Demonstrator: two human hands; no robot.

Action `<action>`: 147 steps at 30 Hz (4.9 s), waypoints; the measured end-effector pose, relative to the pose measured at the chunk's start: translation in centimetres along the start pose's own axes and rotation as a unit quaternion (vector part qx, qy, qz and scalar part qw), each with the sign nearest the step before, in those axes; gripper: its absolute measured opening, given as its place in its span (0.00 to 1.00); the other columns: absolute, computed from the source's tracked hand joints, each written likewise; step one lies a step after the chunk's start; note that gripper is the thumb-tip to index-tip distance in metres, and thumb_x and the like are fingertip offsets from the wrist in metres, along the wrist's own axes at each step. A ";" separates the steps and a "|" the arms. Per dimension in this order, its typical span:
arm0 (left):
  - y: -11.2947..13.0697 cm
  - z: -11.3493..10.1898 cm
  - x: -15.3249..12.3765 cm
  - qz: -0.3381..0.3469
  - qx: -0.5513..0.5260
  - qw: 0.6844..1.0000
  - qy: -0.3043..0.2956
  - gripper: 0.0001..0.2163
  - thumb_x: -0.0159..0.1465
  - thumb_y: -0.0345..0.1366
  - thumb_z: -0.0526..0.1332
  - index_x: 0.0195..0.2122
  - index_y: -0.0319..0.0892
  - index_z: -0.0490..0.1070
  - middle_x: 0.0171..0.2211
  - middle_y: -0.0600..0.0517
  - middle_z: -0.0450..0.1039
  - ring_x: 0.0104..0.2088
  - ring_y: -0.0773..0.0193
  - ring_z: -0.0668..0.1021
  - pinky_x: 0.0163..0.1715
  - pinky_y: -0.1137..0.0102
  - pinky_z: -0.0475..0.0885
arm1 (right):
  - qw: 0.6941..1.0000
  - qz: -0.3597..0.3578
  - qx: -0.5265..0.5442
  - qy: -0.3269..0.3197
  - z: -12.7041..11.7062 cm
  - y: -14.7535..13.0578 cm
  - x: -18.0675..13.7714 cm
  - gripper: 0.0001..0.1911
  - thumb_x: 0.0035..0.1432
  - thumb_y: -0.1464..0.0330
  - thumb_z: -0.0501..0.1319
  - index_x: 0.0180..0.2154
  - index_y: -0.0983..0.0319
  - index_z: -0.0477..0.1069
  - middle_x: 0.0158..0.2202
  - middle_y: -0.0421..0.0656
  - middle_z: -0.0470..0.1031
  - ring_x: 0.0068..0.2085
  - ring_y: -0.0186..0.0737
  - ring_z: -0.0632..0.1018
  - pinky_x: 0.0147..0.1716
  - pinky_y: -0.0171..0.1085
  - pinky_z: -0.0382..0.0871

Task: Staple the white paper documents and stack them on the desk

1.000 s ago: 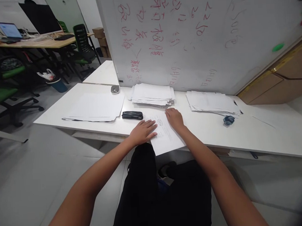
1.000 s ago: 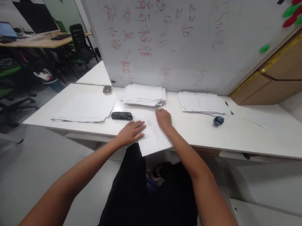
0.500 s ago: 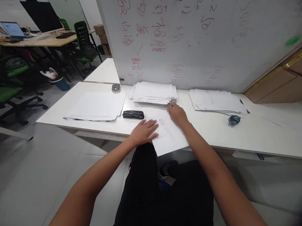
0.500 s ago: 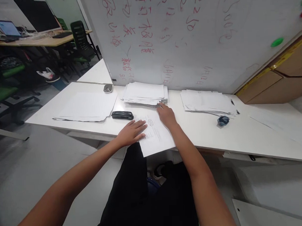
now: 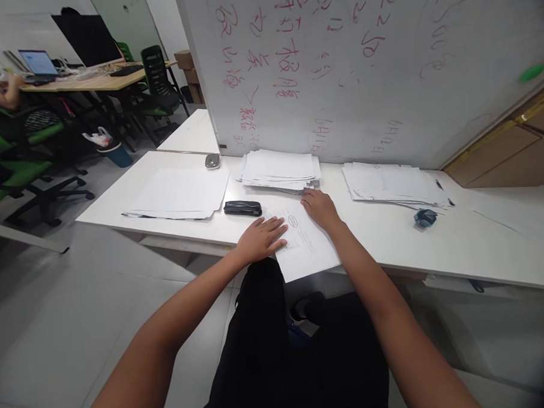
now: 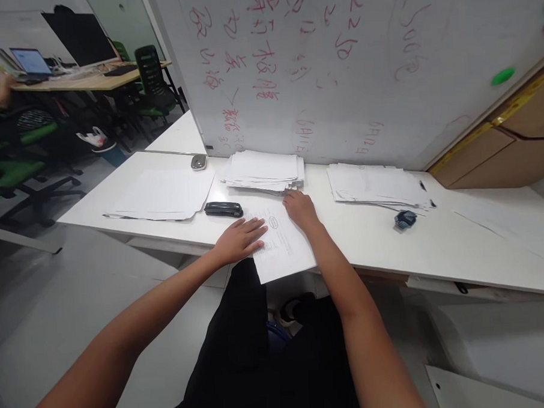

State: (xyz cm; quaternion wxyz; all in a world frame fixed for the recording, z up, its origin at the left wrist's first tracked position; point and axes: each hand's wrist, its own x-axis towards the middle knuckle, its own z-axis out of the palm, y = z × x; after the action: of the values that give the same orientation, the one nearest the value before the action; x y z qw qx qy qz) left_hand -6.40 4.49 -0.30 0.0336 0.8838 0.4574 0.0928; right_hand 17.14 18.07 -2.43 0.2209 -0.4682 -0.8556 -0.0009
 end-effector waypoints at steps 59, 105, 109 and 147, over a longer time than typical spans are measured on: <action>0.3 0.1 0.0 0.000 0.018 1.000 0.011 0.25 0.72 0.49 0.42 0.65 0.47 0.62 0.68 0.51 0.58 0.68 0.59 0.61 0.66 0.58 0.54 | 0.991 0.052 0.068 0.101 0.3 0.1 -0.6 0.12 0.65 0.67 0.49 0.37 0.61 0.70 0.42 0.51 0.75 0.45 0.48 0.73 0.49 0.47 0.65; -8.8 -2.1 -1.1 -0.202 -0.034 0.970 0.128 0.19 0.65 0.53 0.57 0.46 0.43 0.68 0.45 0.43 0.72 0.44 0.52 0.73 0.41 0.62 0.67 | 0.710 0.449 0.537 0.076 -7.6 -10.7 -13.7 0.19 0.48 0.57 0.69 0.34 0.63 0.70 0.20 0.39 0.73 0.17 0.31 0.68 0.13 0.30 0.59; -8.7 -2.2 -1.1 -0.216 -0.069 0.966 0.126 0.20 0.65 0.54 0.57 0.47 0.43 0.67 0.44 0.44 0.71 0.43 0.53 0.74 0.39 0.62 0.67 | 0.708 0.464 0.532 0.030 -6.0 -11.1 -14.1 0.17 0.50 0.58 0.68 0.34 0.64 0.71 0.21 0.40 0.73 0.18 0.31 0.69 0.13 0.30 0.59; -8.0 -2.4 -0.9 -0.194 -0.061 0.972 0.119 0.19 0.71 0.48 0.44 0.43 0.44 0.70 0.42 0.46 0.73 0.42 0.55 0.73 0.40 0.61 0.65 | 0.659 0.452 0.600 -0.035 -5.8 -12.0 -12.8 0.13 0.58 0.62 0.66 0.39 0.64 0.70 0.23 0.41 0.75 0.19 0.30 0.70 0.13 0.28 0.62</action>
State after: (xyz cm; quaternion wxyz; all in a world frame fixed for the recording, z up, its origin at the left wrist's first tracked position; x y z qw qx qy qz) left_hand -13.77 8.34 0.81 0.0505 0.7570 0.6145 0.2164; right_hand 15.70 -0.14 0.38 0.3974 -0.5623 -0.3606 0.6291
